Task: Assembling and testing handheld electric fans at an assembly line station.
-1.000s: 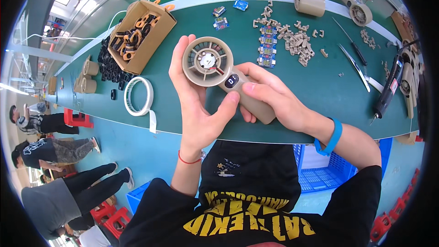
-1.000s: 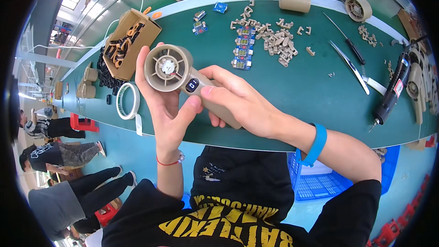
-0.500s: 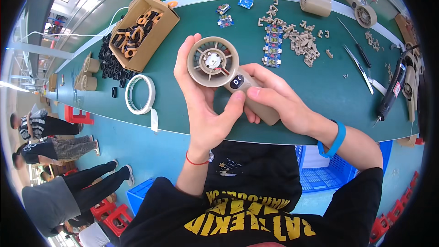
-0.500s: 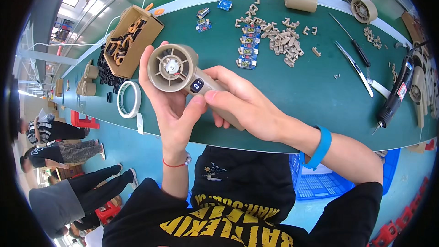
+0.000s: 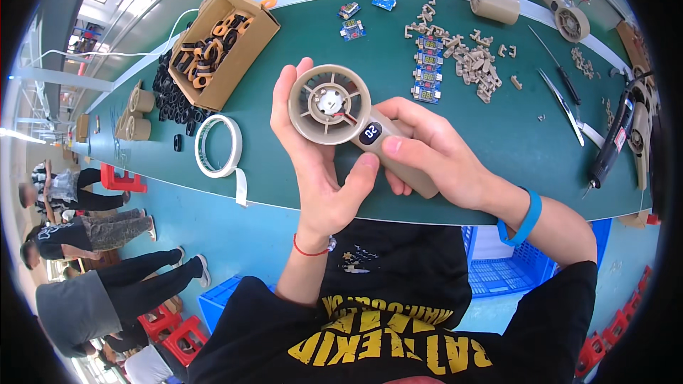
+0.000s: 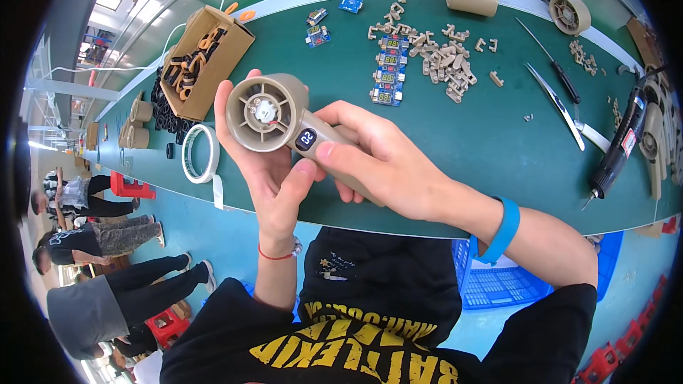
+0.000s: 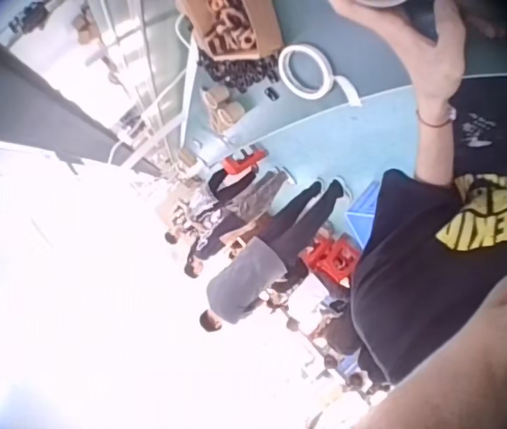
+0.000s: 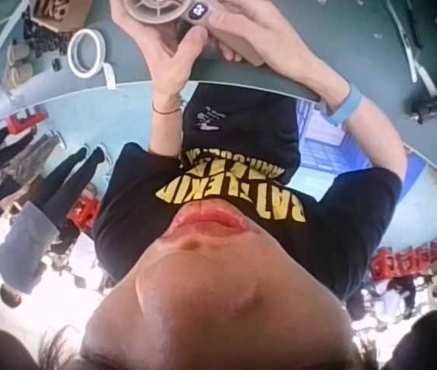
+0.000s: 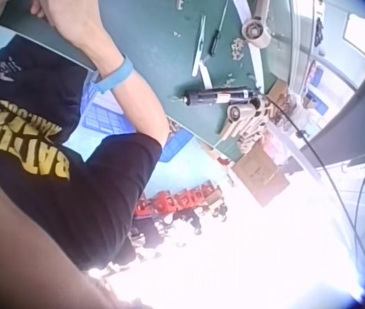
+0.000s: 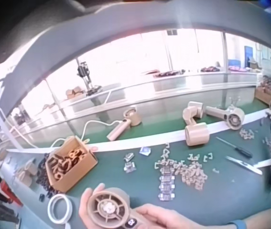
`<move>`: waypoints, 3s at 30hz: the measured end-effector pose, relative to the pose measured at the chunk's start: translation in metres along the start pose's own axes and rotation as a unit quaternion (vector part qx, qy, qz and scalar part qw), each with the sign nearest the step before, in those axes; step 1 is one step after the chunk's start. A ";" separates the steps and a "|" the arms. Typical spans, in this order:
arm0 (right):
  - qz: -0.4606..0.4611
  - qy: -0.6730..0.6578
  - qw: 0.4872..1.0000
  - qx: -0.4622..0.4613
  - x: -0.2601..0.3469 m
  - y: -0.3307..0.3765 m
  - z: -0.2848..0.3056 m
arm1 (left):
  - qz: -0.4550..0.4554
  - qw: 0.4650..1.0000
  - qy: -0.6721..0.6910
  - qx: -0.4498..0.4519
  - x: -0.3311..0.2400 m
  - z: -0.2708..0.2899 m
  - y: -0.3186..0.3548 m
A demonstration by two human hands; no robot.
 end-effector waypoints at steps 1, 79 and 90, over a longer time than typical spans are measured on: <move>-0.007 -0.001 1.000 0.005 -0.001 0.000 0.000 | -0.002 1.000 0.002 -0.005 0.000 0.001 0.000; 0.293 -0.096 0.922 -0.233 0.100 0.148 0.088 | 0.046 0.991 0.109 -0.055 -0.002 -0.004 0.001; 0.013 0.278 0.741 -0.612 0.079 0.387 0.231 | 0.072 0.995 0.061 -0.005 0.003 -0.006 0.003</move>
Point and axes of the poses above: each hand's wrist, its own y-axis away from the middle knuckle, its own z-axis out of the back of the hand, x = y × z, the point moved 9 cm from there along -y, towards the middle knuckle, and after that the axes turned 1 degree about y, right-handed, at the moved point
